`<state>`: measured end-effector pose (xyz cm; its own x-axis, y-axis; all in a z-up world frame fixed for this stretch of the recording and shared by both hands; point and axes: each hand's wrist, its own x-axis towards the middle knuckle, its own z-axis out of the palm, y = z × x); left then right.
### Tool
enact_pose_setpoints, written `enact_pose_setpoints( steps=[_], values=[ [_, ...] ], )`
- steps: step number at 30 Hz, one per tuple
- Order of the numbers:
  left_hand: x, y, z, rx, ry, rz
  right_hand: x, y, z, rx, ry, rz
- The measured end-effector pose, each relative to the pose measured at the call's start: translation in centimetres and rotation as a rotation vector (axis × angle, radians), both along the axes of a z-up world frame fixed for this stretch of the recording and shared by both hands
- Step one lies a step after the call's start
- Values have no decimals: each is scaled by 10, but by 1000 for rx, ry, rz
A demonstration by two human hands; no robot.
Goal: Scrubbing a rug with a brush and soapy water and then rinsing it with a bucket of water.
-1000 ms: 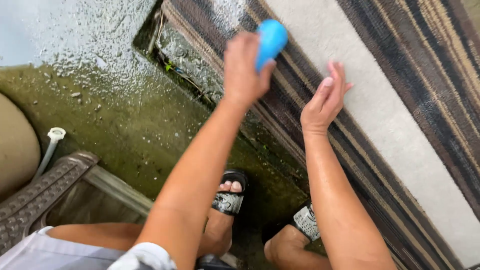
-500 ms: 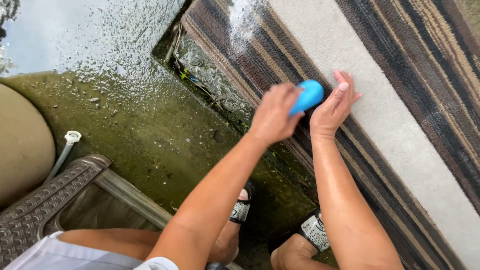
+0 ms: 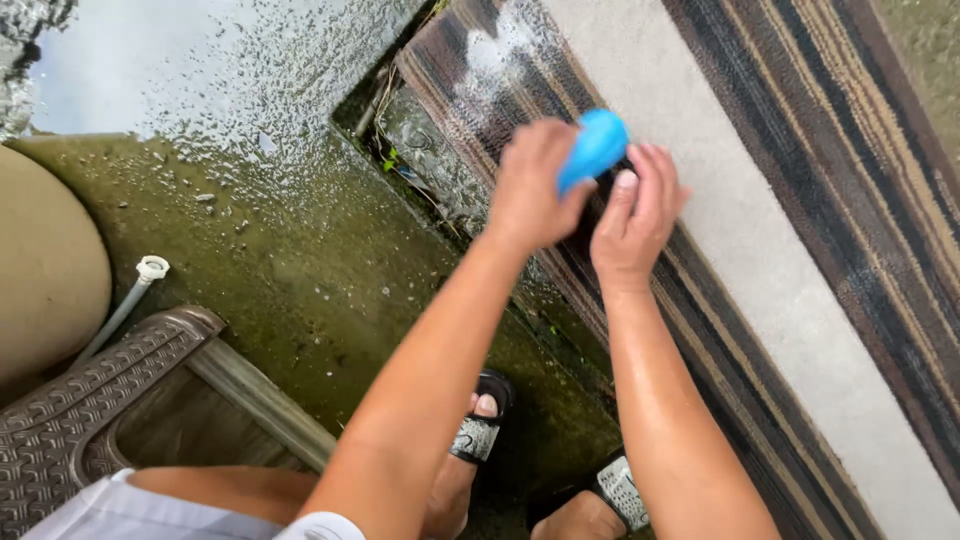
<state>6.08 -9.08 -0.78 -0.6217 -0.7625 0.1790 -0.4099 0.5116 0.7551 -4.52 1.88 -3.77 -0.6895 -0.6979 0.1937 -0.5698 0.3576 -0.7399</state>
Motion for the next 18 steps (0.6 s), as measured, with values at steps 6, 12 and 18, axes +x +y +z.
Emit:
enact_pose_setpoints(
  steps=[6,12,18],
  values=[
    [17,-33,-34,-94,-92,84,-2,-45,-26,89,-72,-1],
    [58,-125,-49,-223,-127,372,6,-30,-18,81,79,174],
    [-29,-51,-12,-102,92,204,4,-20,-46,85,33,84]
  ],
)
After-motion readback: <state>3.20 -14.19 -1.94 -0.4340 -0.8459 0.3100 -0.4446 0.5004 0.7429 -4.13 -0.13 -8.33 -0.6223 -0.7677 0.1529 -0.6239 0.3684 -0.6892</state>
